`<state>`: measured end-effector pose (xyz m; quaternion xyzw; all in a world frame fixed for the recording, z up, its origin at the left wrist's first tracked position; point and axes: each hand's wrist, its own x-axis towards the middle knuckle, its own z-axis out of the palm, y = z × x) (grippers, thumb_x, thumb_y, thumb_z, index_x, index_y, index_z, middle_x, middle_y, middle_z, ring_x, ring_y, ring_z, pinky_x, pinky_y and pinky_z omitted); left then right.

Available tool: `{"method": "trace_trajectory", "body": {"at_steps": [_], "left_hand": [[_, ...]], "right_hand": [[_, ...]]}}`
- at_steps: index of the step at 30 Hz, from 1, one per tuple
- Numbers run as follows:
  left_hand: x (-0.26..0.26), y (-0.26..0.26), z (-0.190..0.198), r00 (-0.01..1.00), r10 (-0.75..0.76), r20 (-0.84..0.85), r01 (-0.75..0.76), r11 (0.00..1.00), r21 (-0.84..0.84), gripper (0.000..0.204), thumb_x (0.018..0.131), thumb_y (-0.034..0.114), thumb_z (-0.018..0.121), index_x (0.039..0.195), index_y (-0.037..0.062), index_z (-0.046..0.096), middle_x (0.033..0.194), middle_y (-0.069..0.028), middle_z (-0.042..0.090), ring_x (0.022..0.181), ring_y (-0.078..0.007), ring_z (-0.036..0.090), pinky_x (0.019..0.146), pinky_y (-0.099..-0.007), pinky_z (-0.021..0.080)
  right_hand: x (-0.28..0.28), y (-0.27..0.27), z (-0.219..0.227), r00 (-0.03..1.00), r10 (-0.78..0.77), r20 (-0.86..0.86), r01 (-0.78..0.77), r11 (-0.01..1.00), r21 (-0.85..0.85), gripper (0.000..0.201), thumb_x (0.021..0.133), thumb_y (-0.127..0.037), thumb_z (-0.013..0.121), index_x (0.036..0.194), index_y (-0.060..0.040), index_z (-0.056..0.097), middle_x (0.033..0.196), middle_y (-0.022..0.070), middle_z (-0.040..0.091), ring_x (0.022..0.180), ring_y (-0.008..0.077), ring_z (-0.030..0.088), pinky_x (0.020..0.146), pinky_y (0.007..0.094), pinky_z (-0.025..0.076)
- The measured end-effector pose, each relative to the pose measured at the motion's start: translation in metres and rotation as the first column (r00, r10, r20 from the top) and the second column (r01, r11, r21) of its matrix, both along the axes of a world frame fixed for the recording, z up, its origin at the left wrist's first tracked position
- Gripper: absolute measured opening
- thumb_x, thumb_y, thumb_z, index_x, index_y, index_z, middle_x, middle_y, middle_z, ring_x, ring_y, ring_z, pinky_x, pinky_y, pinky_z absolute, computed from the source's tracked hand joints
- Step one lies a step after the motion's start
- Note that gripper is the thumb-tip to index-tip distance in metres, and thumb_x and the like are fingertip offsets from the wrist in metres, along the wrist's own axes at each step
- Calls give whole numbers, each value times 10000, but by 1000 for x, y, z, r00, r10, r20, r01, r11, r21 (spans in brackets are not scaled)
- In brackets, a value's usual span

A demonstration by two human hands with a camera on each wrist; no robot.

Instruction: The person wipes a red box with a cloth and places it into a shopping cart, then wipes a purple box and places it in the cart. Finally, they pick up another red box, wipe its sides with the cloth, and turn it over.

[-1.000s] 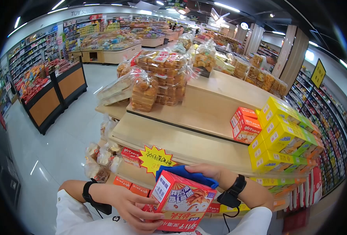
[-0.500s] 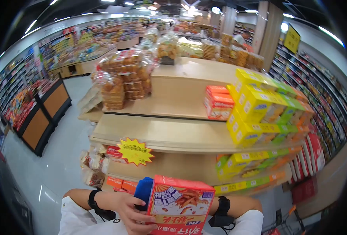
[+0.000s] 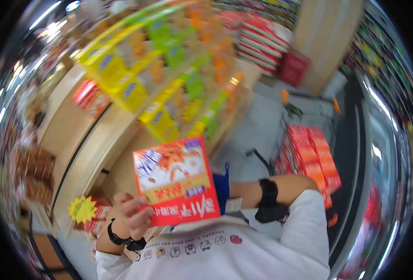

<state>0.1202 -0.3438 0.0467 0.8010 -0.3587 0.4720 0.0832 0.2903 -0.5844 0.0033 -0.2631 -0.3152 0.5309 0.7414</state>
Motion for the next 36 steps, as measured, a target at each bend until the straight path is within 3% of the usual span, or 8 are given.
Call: {"method": "trace_trajectory", "body": {"at_steps": [2, 4, 5, 16, 19, 23, 26, 36], "left_hand": [[16, -12, -1, 993, -64, -99, 69, 996, 47, 332, 799, 176, 686, 946, 162, 389, 1094, -51, 558, 1002, -326, 576, 609, -395, 362], [54, -27, -6, 978, -128, -164, 135, 990, 32, 325, 778, 120, 676, 982, 156, 425, 1089, -39, 587, 1021, -322, 576, 647, -384, 398], [77, -33, -9, 972, -136, -192, 143, 989, 23, 331, 767, 92, 671, 1000, 153, 443, 1086, -33, 601, 1030, -320, 577, 666, -379, 416], [237, -136, -35, 655, -720, -230, 738, 675, -9, 432, 709, 114, 752, 1041, 157, 479, 1136, 3, 578, 1080, -242, 559, 828, -403, 476], [279, -152, -38, 548, -767, -333, 776, 615, -138, 483, 664, 114, 784, 1062, 118, 511, 1151, -38, 584, 1095, -265, 553, 889, -444, 457], [332, -179, -50, 347, -806, -480, 745, 548, -381, 678, 569, 145, 837, 1160, 52, 517, 1170, -106, 586, 1092, -312, 555, 960, -500, 410], [361, -202, -56, 247, -779, -576, 721, 545, -427, 710, 545, 163, 849, 1163, 48, 518, 1166, -113, 585, 1086, -314, 555, 961, -486, 411], [337, -320, -119, -93, -707, -701, 649, 491, -581, 719, 530, 228, 883, 1099, 25, 494, 1014, -158, 537, 923, -329, 564, 800, -406, 471]], "right_hand": [[0, -29, -6, 950, -239, 199, 228, 971, 77, 560, 959, -411, 404, 1375, -36, 382, 1349, 175, 482, 1217, 314, 500, 1053, 449, 375], [11, -55, -19, 943, -155, -296, 165, 986, 10, 563, 956, -413, 405, 1370, -31, 387, 1344, 182, 485, 1213, 320, 503, 1051, 453, 378], [23, -65, -27, 562, 22, -827, 52, 997, 62, 578, 952, -421, 397, 1358, -10, 393, 1334, 208, 486, 1198, 337, 514, 1037, 460, 393], [33, -158, -6, 483, -575, -660, 613, 761, -213, 456, 951, -341, 474, 1287, -34, 454, 1208, 172, 590, 1066, 267, 609, 914, 379, 509], [33, -151, 1, 428, -898, -101, 792, 427, -436, 585, 941, -474, 376, 1322, -34, 436, 1261, 192, 551, 1091, 295, 597, 935, 400, 495], [37, -156, -26, 243, -594, -767, 699, 655, -287, 690, 928, -558, 361, 1384, -41, 367, 1353, 207, 464, 1190, 318, 524, 1008, 466, 433], [37, -150, -29, 270, -604, -750, 734, 633, -246, 726, 912, -564, 390, 1400, -29, 340, 1389, 220, 416, 1252, 331, 459, 1063, 527, 350], [-28, -186, -56, -94, -793, -602, 928, 150, -341, 590, 946, -441, 424, 1376, -39, 390, 1352, 171, 481, 1191, 295, 527, 1054, 437, 394]]}}
